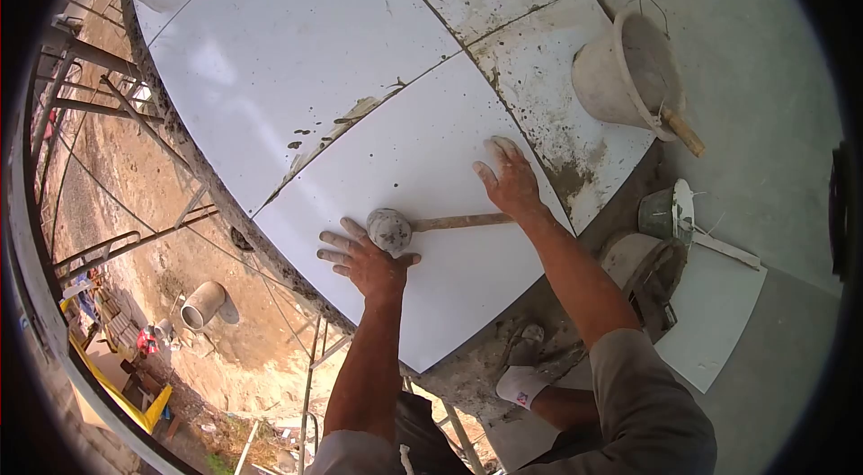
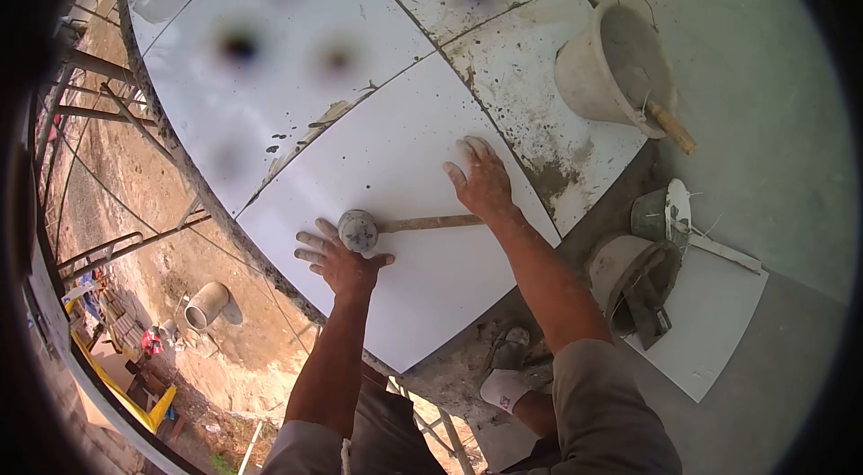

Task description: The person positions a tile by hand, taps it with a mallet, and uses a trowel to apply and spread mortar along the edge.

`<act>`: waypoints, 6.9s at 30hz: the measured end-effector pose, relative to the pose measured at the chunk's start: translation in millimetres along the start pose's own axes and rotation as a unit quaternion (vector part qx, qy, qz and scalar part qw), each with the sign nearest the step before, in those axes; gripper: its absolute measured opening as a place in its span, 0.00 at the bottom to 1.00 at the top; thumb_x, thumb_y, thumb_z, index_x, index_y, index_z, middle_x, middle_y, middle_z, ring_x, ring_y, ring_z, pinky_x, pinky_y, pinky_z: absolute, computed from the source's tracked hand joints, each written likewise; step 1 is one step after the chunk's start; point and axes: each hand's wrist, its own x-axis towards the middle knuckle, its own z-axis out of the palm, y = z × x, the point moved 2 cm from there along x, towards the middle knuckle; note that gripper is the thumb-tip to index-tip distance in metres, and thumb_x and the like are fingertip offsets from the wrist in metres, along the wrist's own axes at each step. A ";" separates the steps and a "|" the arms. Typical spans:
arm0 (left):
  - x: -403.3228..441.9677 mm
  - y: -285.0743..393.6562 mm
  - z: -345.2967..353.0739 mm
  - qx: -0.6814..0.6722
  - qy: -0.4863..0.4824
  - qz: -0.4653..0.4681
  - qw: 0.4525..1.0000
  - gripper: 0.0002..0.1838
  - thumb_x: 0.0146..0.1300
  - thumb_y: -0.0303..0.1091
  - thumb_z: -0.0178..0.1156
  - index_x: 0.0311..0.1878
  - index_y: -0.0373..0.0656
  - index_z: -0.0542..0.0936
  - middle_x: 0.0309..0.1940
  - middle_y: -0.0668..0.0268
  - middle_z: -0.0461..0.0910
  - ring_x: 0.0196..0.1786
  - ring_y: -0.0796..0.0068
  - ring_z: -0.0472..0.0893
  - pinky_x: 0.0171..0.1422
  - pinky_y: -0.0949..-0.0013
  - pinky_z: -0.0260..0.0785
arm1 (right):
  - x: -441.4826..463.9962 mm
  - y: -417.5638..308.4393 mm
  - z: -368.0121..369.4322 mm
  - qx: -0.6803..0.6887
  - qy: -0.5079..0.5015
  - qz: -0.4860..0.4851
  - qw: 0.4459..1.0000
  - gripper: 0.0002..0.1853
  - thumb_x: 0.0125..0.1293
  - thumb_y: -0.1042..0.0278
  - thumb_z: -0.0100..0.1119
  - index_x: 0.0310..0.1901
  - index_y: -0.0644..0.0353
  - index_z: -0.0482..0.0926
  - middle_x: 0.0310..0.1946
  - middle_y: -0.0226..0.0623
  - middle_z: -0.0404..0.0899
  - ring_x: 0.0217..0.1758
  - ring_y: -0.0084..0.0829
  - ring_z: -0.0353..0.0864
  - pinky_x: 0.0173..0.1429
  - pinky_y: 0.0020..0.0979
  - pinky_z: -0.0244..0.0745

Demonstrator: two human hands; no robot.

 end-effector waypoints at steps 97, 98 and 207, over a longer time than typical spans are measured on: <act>5.5 -24.2 5.6 0.215 0.024 0.111 0.970 0.69 0.42 0.66 0.70 0.73 0.38 0.36 0.67 0.23 0.31 0.69 0.19 0.41 0.61 0.43 0.67 | -278.2 -102.2 -35.8 0.205 -0.152 0.272 0.928 0.26 0.64 0.42 0.53 0.32 0.64 0.75 0.18 0.46 0.77 0.27 0.46 0.81 0.35 0.45 0.76; 2.5 -20.8 2.7 0.206 0.014 0.106 0.973 0.69 0.43 0.67 0.69 0.73 0.38 0.36 0.67 0.23 0.31 0.69 0.19 0.41 0.61 0.44 0.67 | -292.0 -100.4 -29.3 0.195 -0.187 0.244 0.931 0.28 0.64 0.39 0.51 0.33 0.64 0.76 0.19 0.47 0.78 0.27 0.47 0.81 0.35 0.45 0.76; -146.1 -5.7 139.5 0.244 0.026 0.276 0.929 0.57 0.45 0.59 0.70 0.74 0.50 0.50 0.73 0.47 0.44 0.72 0.38 0.51 0.63 0.25 0.50 | -454.8 176.4 -67.9 -0.042 -0.063 0.319 0.945 0.39 0.47 0.60 0.68 0.62 0.59 0.63 0.51 0.51 0.74 0.55 0.50 0.75 0.57 0.45 0.72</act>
